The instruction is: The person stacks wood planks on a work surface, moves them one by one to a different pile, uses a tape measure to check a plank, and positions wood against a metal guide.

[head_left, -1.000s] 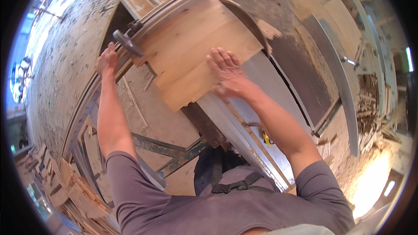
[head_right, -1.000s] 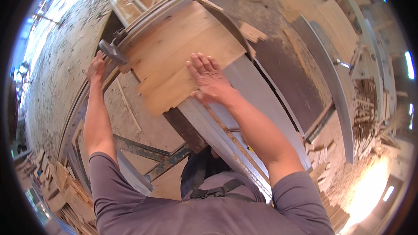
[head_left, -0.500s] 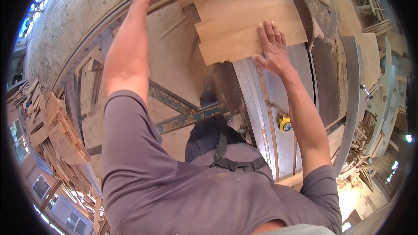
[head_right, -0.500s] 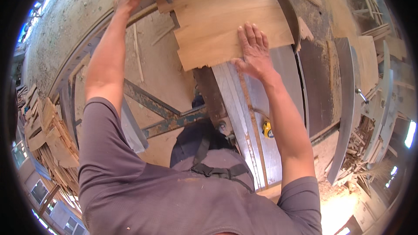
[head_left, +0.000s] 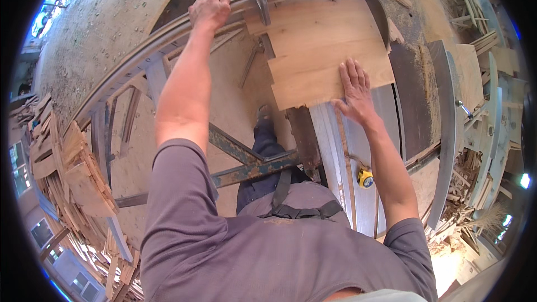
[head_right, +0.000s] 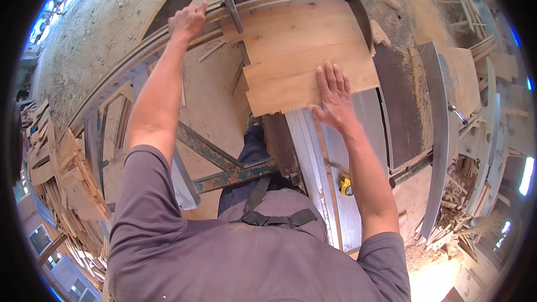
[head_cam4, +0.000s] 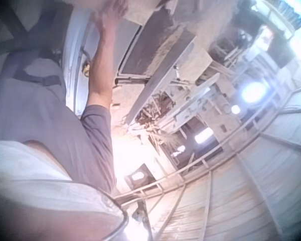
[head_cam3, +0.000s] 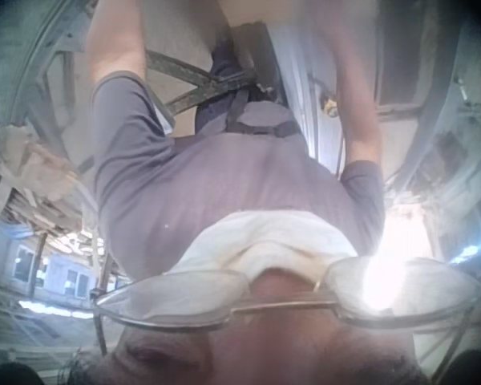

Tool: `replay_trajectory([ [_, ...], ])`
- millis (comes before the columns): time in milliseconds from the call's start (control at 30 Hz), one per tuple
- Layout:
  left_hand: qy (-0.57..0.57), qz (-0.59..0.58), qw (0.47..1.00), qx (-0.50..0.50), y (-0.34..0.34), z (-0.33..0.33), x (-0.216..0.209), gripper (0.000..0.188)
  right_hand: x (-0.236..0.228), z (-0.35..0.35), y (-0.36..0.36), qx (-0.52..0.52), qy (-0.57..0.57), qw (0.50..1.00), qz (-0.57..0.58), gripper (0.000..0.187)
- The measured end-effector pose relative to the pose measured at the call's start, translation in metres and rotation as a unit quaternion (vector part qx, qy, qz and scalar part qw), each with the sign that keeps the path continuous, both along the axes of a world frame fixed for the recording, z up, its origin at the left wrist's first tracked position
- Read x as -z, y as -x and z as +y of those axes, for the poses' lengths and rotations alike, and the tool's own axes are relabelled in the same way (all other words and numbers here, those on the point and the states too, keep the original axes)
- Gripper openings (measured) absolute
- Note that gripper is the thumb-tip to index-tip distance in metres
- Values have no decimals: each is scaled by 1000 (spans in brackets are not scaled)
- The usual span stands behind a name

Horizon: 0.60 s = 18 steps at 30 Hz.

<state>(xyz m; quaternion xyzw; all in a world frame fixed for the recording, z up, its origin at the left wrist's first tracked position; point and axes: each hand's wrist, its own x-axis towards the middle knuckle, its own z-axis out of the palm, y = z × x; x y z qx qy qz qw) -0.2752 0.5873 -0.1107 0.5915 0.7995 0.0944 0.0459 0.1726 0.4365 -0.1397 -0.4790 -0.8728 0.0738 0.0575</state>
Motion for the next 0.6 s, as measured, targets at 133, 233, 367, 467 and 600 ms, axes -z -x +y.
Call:
replay_trajectory([
  [133, -101, 5, 995, 14, 0, -13, 12, 58, -8, 2, 4, 3, 13, 1000, 10, 110],
  [233, -195, 56, 979, 36, -18, -38, 35, 57, -10, 3, 5, 4, 29, 999, 22, 107],
  [367, -255, -159, 954, 1, -92, -114, 45, 62, -16, 11, -5, 28, 93, 992, 83, 95],
  [467, -159, -334, 926, -72, -144, -168, 62, 68, -5, 33, -29, 198, 1, 972, 123, 85],
  [600, -41, -613, 782, -102, -181, -198, 78, 60, 46, 60, -88, 359, -77, 917, 155, 79],
])
